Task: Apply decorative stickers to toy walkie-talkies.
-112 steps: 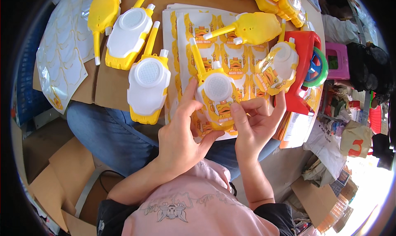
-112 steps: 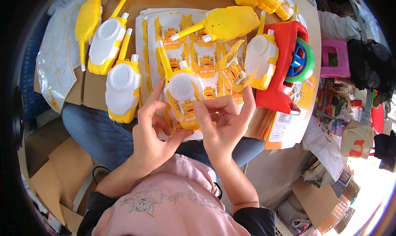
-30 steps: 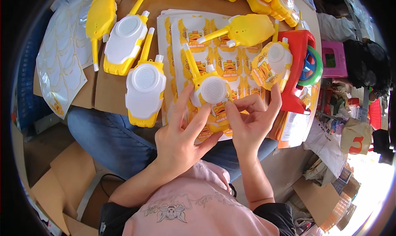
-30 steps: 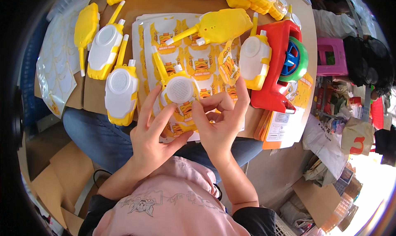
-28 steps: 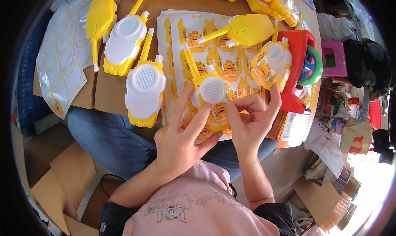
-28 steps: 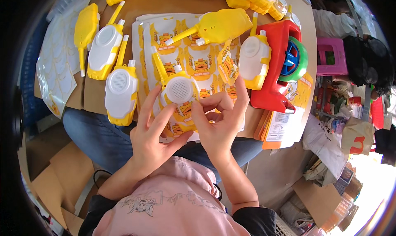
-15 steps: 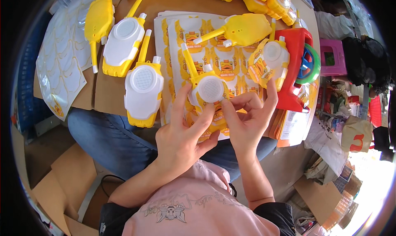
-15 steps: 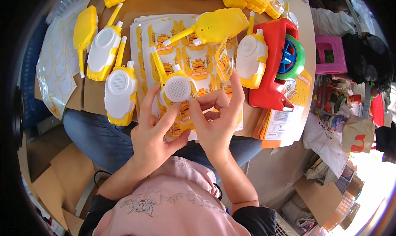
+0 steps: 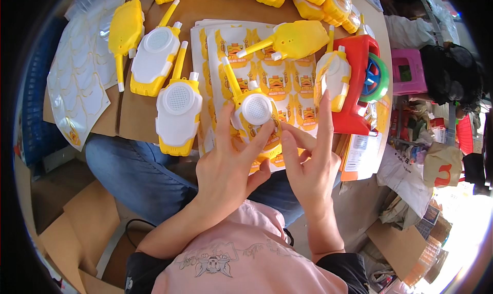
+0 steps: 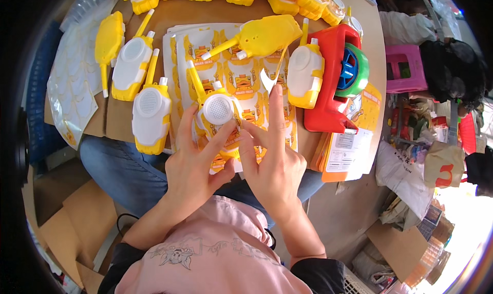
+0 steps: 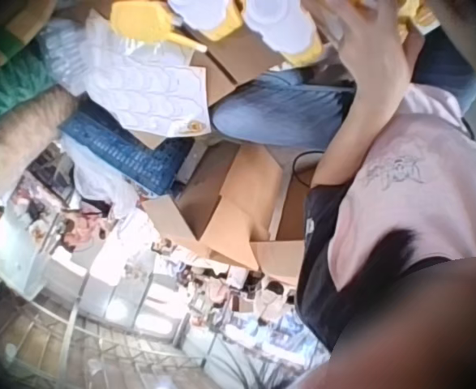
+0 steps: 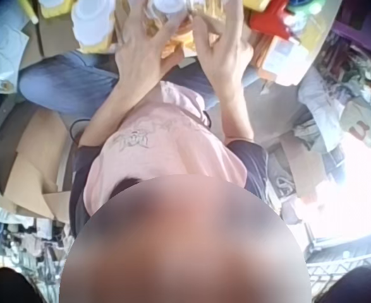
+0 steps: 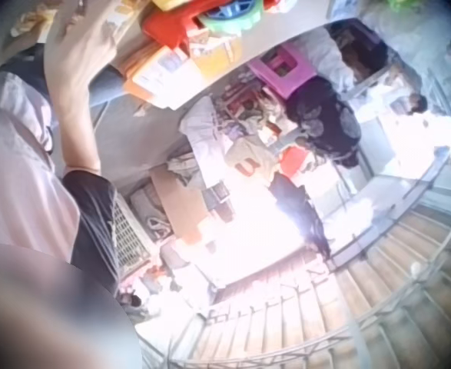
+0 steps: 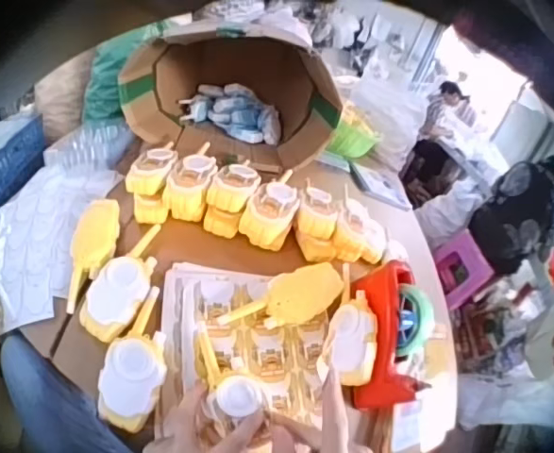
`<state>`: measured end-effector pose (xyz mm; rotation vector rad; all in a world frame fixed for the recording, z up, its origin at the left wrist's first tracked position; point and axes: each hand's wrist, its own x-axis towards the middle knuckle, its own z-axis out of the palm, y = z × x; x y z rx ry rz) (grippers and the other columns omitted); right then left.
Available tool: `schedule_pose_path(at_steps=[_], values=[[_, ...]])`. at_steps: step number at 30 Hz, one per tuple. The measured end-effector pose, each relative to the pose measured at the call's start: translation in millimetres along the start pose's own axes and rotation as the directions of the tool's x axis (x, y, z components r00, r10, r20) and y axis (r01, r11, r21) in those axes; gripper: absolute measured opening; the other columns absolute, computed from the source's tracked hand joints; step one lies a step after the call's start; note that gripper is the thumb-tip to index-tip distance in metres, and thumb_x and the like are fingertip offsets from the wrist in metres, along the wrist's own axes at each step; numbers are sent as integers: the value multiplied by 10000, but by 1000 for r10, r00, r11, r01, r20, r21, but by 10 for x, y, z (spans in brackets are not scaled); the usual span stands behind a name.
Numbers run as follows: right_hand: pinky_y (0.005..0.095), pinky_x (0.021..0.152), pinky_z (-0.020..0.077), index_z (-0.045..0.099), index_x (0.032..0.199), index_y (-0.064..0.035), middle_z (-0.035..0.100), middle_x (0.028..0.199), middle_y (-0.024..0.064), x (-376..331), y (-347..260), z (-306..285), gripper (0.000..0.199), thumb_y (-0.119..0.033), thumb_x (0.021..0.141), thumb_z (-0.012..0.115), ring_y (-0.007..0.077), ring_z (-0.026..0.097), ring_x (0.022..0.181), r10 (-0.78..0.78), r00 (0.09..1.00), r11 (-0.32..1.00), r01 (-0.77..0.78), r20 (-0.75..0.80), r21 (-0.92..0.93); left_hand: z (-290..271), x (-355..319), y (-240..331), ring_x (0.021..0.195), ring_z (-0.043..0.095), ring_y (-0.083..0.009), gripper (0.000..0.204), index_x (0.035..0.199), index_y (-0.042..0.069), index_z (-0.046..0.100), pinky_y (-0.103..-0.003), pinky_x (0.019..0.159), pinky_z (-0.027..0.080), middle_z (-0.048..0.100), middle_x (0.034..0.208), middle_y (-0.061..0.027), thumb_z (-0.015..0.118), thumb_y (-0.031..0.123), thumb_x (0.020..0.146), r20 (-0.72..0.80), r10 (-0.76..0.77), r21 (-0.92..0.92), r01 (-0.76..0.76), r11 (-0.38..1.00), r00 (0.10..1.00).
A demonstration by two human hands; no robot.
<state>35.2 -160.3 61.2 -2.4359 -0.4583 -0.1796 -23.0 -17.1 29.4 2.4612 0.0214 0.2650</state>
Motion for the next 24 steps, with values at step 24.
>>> schedule_pose_path(at_steps=[24], values=[[243, 696, 542, 72, 1537, -141, 645, 885, 77, 433, 312, 257, 980, 63, 793, 675, 125, 651, 792, 110, 966, 809, -224, 233, 544, 103, -71, -192, 674, 696, -238, 677, 1350, 310, 542, -276, 505, 545, 368, 1461, -254, 787, 317, 718, -62, 108, 10, -107, 994, 992]])
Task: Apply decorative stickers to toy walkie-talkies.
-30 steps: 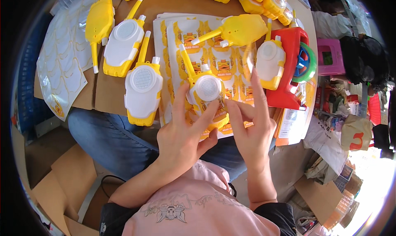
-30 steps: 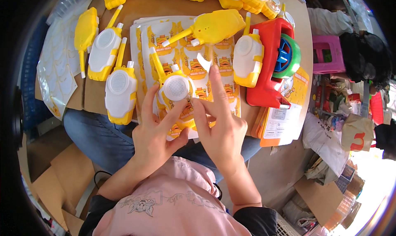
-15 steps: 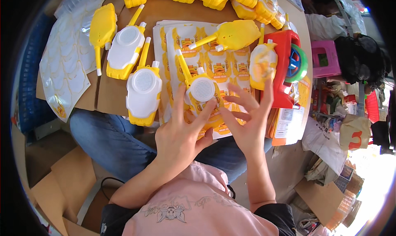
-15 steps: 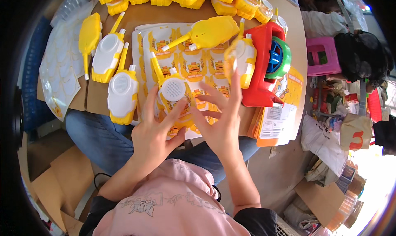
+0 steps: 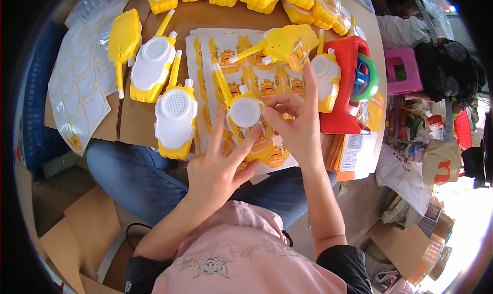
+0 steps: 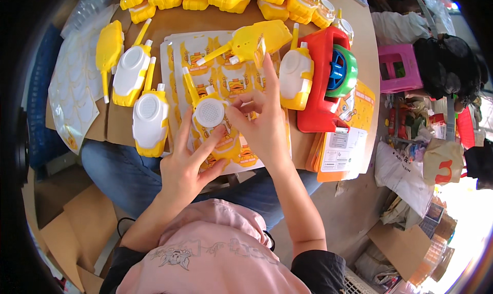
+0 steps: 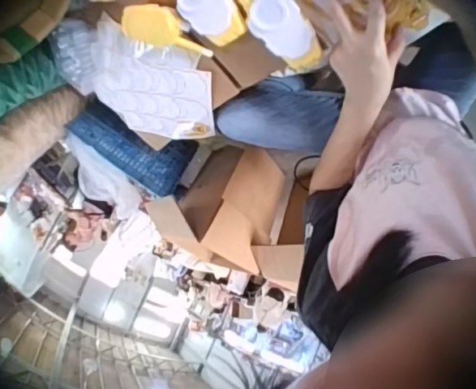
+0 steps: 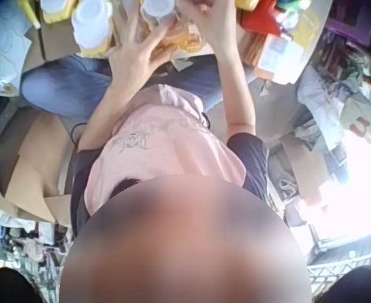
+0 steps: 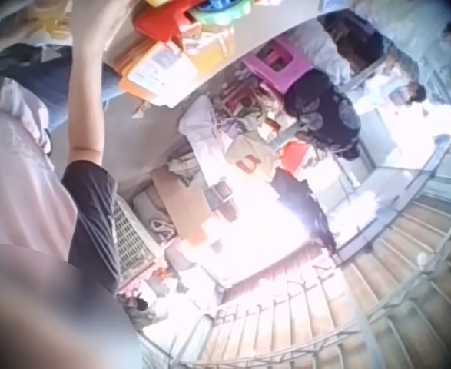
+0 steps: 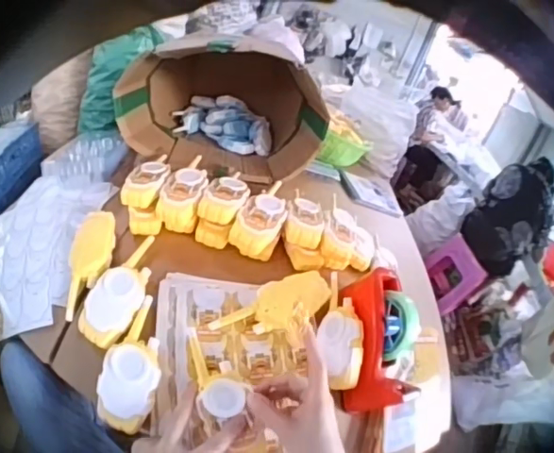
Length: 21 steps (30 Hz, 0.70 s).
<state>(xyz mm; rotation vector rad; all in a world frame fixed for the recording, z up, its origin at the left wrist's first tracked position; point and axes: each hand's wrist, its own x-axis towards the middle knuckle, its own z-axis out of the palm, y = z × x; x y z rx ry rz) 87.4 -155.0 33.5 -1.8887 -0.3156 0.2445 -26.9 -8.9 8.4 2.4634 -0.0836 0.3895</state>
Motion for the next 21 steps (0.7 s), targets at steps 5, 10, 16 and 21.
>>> schedule_pose_path(at_steps=[5, 10, 16, 21], values=[[214, 657, 506, 144, 1534, -129, 644, 831, 55, 79, -81, 67, 899, 51, 822, 662, 99, 623, 743, -7, 1000, 998, 5, -31, -61, 21, -4, -15, 761, 707, -257, 676, 1357, 315, 537, -291, 522, 552, 390, 1448, -256, 783, 329, 727, -48, 35, 5, -34, 999, 998], [226, 629, 516, 159, 1530, -113, 670, 880, 73, -23, 11, 125, 893, 7, 830, 700, 114, 631, 731, -118, 990, 986, 107, -78, -130, 42, -22, -23, 812, 706, -274, 670, 1356, 315, 539, -294, 534, 554, 408, 1437, -252, 780, 353, 732, -83, 24, 2, -23, 1000, 996], [301, 747, 587, 23, 1537, -130, 647, 1154, 137, -488, 256, 9, 981, 29, 834, 689, 206, 659, 1004, -227, 972, 973, 223, -57, -65, 34, -21, -1, 852, 702, -274, 670, 1352, 327, 546, -292, 547, 554, 415, 1444, -229, 782, 384, 727, -72, 14, 41, -11, 999, 997], [321, 804, 582, -45, 1530, -133, 603, 1238, 177, -547, 185, -27, 1016, 21, 843, 687, 237, 614, 1119, -102, 995, 990, 101, 7, 98, 37, -31, -104, 844, 702, -258, 690, 1355, 336, 542, -292, 549, 549, 416, 1451, -219, 781, 405, 712, -91, 56, 62, -50, 997, 994]])
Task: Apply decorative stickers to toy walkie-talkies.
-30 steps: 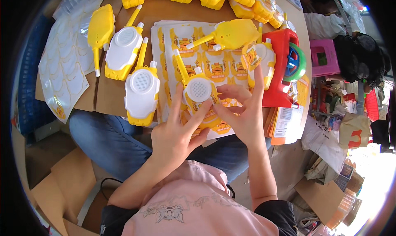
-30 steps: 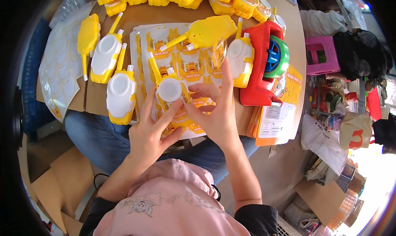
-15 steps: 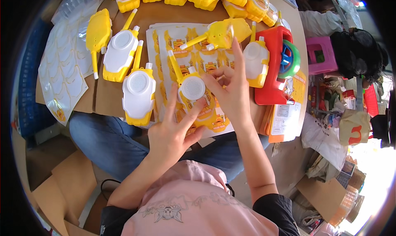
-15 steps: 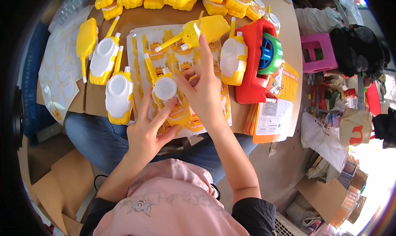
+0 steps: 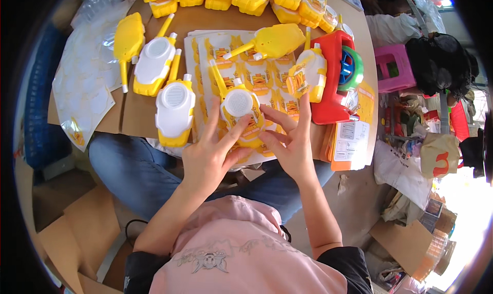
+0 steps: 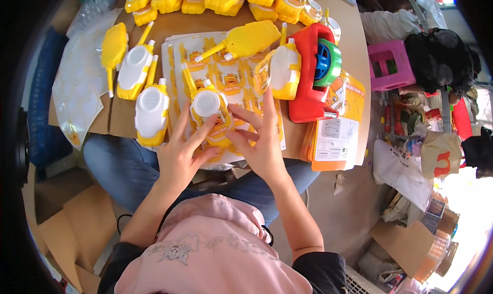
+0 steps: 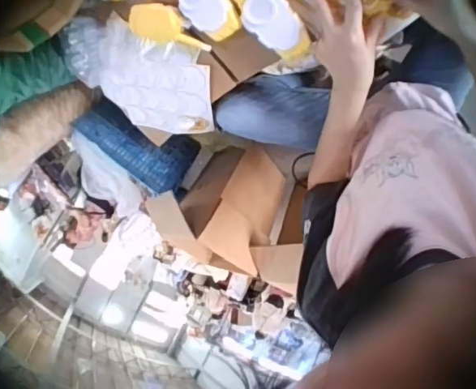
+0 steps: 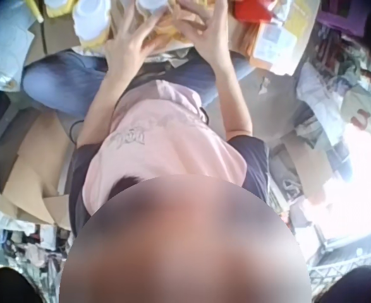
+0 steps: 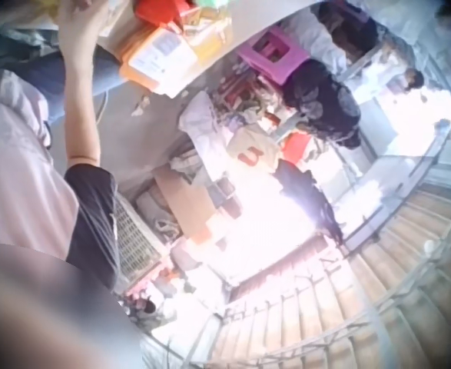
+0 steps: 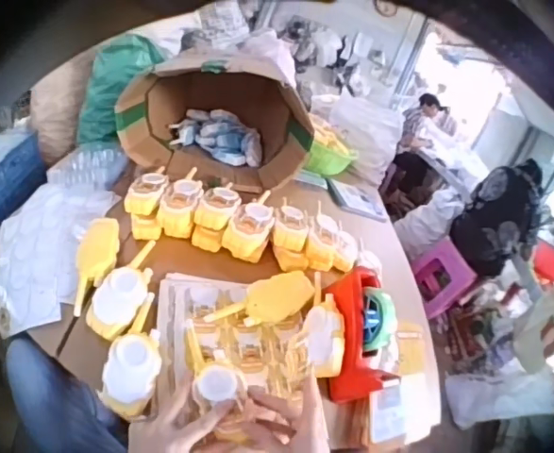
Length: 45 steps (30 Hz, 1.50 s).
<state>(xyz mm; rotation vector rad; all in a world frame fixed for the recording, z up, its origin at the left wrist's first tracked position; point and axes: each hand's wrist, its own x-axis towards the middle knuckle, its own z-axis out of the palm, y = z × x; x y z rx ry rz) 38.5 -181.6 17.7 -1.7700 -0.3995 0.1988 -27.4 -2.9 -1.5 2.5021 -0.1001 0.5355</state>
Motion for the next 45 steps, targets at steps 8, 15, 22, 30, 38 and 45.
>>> schedule_pose_path(at_steps=[8, 15, 22, 30, 38, 45], values=[[311, 764, 582, 16, 1534, -154, 613, 1170, 179, 121, -197, 139, 1012, 72, 813, 688, 223, 625, 1023, 135, 988, 990, -131, -70, 59, -50, -111, 16, 706, 690, -224, 696, 1375, 125, 517, -299, 535, 532, 429, 1456, -191, 758, 354, 764, -31, 9, -107, -12, 994, 999], [295, 729, 562, 12, 1539, -142, 658, 1121, 136, 82, -237, -99, 1059, -9, 783, 743, 212, 652, 963, -24, 981, 970, -23, -190, -242, -826, 44, -357, 615, 525, -183, 371, 1093, 27, 585, -329, 565, 446, 622, 924, -95, 758, 202, 815, -282, -303, -45, 303, 952, 910], [409, 892, 507, 484, 1393, -151, 445, 1393, 160, 148, -367, -167, 691, -58, 765, 758, 302, 552, 1109, -289, 948, 743, 132, -137, -656, -711, 110, -400, 1051, 583, -325, 944, 1438, -14, 308, -404, 877, 488, 579, 1157, -193, 829, 295, 714, -67, -347, -9, 347, 938, 935], [191, 525, 352, 688, 977, 20, 608, 769, 23, -19, -550, -285, 141, -24, 846, 716, 56, 465, 596, -315, 863, 871, 98, -394, -481, -775, 215, -261, 1003, 625, -276, 824, 1403, 28, 339, -347, 839, 522, 620, 1071, -128, 809, 141, 735, 345, -438, -543, 557, 628, 830], [200, 454, 371, 643, 988, -36, 643, 777, 50, -124, -551, -43, 158, 40, 852, 669, 63, 519, 557, 328, 920, 842, -182, -213, 509, -426, 143, 95, 1214, 506, -251, 1023, 1489, 107, 147, -366, 907, 539, 448, 1325, -160, 775, -52, 698, 544, -369, -820, 570, -47, 753], [193, 578, 479, 652, 938, 28, 677, 835, 56, -149, -436, 241, 163, -23, 821, 754, 67, 600, 683, 366, 927, 830, -285, -82, 479, -246, 8, 156, 1177, 571, -281, 944, 1456, 115, 164, -388, 908, 554, 451, 1341, -181, 758, -66, 745, 509, -402, -826, 563, 21, 761]])
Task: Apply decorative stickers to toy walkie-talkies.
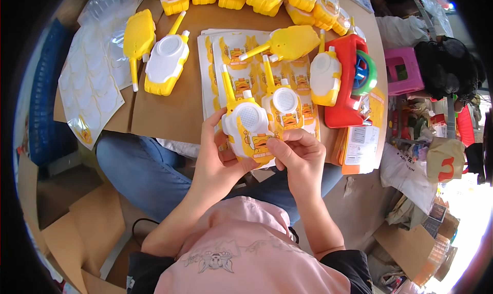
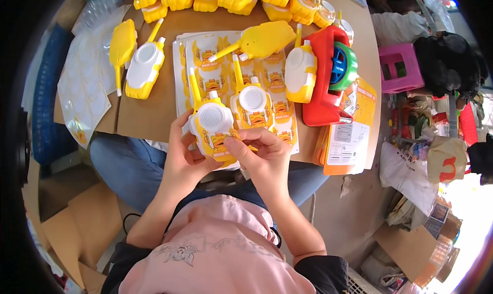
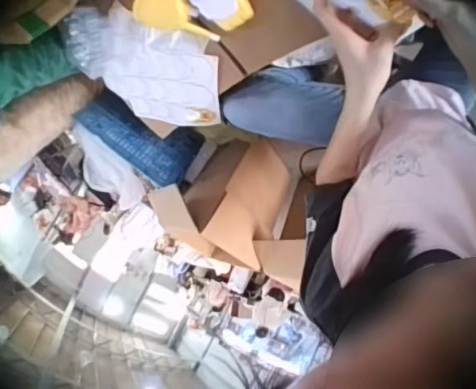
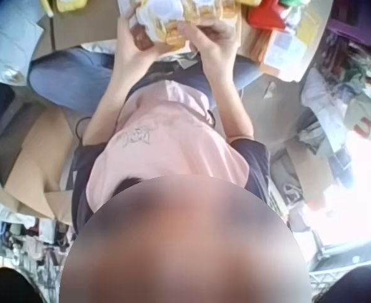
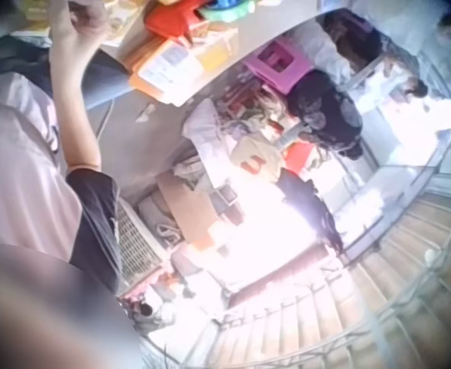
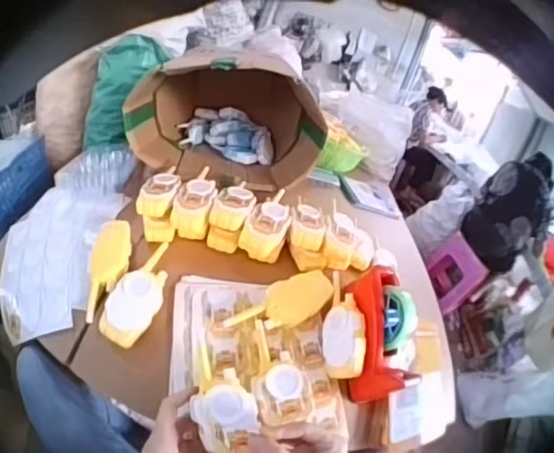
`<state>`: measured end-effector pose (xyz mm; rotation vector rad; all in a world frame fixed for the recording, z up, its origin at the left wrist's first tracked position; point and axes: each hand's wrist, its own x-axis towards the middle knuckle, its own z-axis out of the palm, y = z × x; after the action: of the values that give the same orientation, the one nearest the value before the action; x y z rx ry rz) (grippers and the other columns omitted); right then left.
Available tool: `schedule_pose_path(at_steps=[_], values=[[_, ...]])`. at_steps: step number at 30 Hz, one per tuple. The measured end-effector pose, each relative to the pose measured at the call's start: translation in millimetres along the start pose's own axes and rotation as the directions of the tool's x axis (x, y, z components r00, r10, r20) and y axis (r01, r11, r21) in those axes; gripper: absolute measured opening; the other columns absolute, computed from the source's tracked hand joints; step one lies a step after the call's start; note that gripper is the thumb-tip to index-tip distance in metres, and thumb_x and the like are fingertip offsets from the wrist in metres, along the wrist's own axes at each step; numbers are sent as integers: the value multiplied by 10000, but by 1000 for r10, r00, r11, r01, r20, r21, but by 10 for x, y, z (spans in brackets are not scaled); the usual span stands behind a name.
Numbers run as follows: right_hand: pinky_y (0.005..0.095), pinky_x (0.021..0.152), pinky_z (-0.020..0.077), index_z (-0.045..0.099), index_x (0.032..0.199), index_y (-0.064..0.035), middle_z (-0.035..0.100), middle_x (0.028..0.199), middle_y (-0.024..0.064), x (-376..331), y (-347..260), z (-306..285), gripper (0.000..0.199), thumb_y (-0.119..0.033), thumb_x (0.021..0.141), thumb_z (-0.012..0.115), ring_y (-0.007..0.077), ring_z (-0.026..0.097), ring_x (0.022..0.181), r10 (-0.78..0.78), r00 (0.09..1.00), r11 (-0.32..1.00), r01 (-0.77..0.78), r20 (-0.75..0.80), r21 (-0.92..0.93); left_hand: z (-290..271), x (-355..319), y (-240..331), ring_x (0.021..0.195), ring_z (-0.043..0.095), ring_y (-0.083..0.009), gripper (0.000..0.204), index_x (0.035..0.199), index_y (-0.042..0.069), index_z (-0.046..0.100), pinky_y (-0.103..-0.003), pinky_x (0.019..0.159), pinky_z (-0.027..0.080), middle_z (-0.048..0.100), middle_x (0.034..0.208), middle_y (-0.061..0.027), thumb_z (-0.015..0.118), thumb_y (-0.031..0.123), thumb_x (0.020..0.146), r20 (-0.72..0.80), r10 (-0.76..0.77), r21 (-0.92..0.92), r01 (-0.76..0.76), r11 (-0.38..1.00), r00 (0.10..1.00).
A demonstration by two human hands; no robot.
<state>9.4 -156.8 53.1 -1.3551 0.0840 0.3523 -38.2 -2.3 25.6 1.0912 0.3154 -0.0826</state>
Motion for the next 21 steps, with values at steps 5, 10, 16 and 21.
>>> schedule_pose_path(at_steps=[5, 10, 16, 21], values=[[215, 704, 525, 648, 944, 46, 673, 868, 60, 32, 59, 13, 153, 13, 823, 736, 88, 630, 782, 27, 999, 997, -25, 33, -70, 40, -13, 31, 1191, 562, -285, 998, 1499, 149, 117, -393, 921, 547, 438, 1357, -179, 748, -69, 757, -1, 18, -43, -18, 999, 1000], [211, 665, 524, 652, 951, 46, 670, 852, 60, 43, 35, -20, 160, 2, 825, 740, 89, 628, 765, 69, 996, 996, -67, 47, -60, -19, -11, 26, 1207, 550, -283, 1038, 1532, 175, 75, -392, 935, 537, 397, 1392, -174, 725, -87, 766, 54, 4, 0, -4, 1000, 999], [205, 637, 522, 658, 944, 55, 670, 853, 61, 37, 20, 30, 162, -8, 824, 746, 85, 625, 750, 56, 998, 989, -53, 15, -137, -3, -31, -5, 1210, 545, -260, 1062, 1545, 168, 34, -370, 933, 532, 384, 1410, -160, 712, -95, 772, 56, 33, 27, -35, 999, 998], [203, 635, 522, 661, 943, 59, 671, 848, 60, 51, -16, 35, 160, -7, 824, 745, 81, 621, 740, 71, 997, 982, -66, 25, -178, -3, -36, 11, 1188, 557, -244, 1057, 1547, 159, 30, -362, 925, 533, 410, 1391, -161, 713, -89, 780, 58, 39, 71, -43, 997, 998]])
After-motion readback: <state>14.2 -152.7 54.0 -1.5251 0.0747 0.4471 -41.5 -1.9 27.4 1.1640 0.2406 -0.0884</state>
